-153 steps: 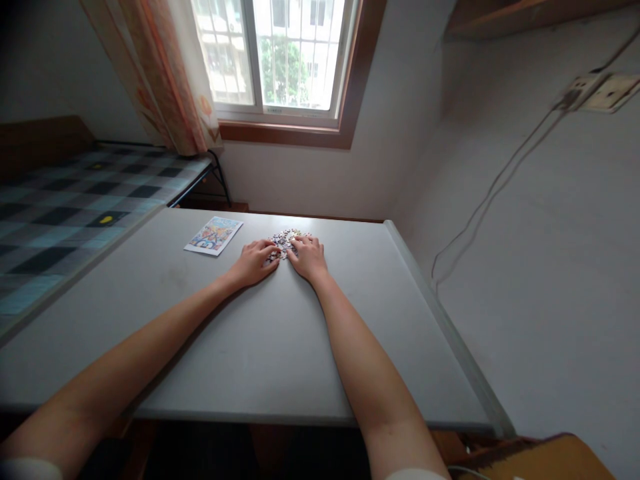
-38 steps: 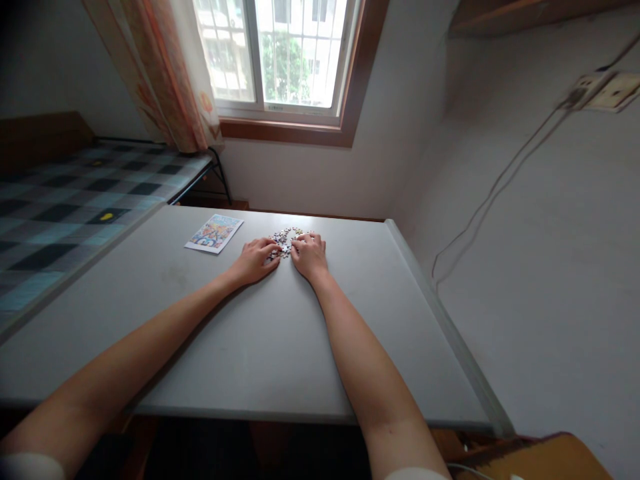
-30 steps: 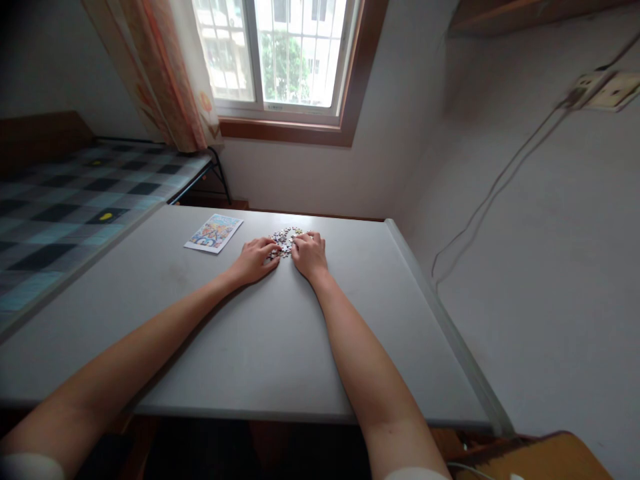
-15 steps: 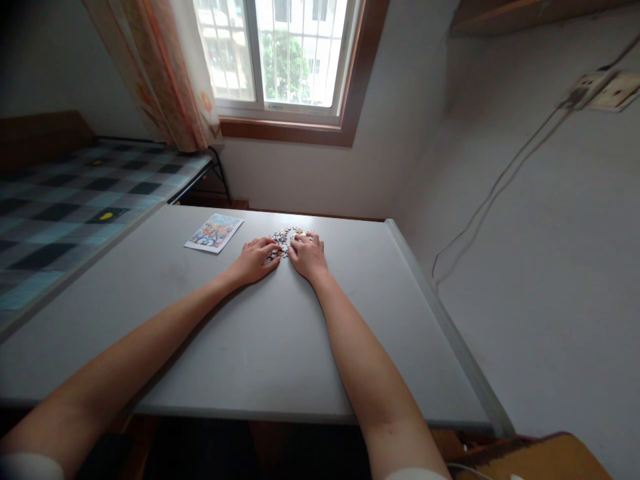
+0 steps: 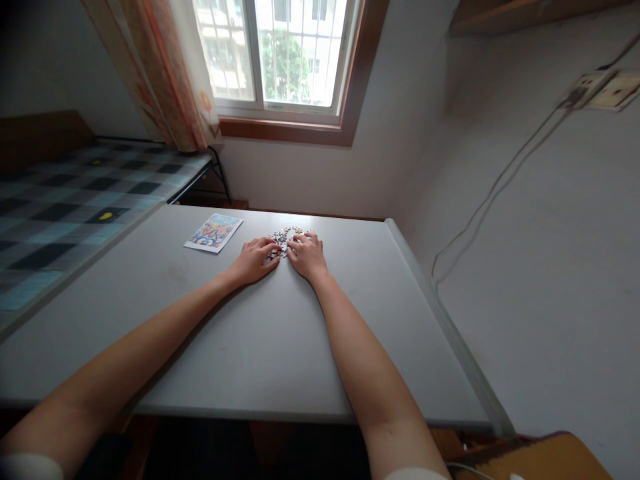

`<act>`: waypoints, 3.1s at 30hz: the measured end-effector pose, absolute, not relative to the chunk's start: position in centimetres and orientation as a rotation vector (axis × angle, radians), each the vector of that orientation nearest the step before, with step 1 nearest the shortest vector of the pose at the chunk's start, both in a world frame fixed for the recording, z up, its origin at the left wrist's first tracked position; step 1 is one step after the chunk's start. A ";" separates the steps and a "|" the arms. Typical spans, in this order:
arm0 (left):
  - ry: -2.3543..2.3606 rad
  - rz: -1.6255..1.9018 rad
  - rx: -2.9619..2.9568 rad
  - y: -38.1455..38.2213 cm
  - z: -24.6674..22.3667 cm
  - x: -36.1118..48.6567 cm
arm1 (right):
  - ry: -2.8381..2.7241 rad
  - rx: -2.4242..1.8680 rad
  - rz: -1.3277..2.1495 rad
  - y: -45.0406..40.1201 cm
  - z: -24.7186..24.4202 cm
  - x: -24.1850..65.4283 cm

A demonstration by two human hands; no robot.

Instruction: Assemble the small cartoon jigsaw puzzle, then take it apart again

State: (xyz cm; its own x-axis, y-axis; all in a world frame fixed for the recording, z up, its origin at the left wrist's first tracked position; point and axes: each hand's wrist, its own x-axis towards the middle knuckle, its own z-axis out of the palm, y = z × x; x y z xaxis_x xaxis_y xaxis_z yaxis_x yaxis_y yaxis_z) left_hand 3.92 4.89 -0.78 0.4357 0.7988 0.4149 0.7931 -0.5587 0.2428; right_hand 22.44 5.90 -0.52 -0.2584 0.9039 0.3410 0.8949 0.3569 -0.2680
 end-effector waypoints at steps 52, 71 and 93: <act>1.473 0.755 2.646 4.9 -0.7 3.9 | -2.074 -1.647 0.041 6.0 -0.6 22.5; 1.478 0.740 2.626 4.7 -0.6 3.9 | -2.041 -1.670 0.073 6.1 -0.6 22.6; 1.459 0.747 2.615 4.6 -0.4 3.9 | -1.833 -1.779 0.032 6.2 -0.6 22.9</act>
State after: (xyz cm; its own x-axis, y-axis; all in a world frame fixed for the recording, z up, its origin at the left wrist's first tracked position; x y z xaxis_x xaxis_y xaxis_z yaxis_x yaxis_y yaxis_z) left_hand 3.92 4.64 -0.35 0.4363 0.8137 0.3840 0.7871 -0.5519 0.2753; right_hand 22.87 6.20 -0.59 0.0557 0.9227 0.3814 0.9087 0.1114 -0.4023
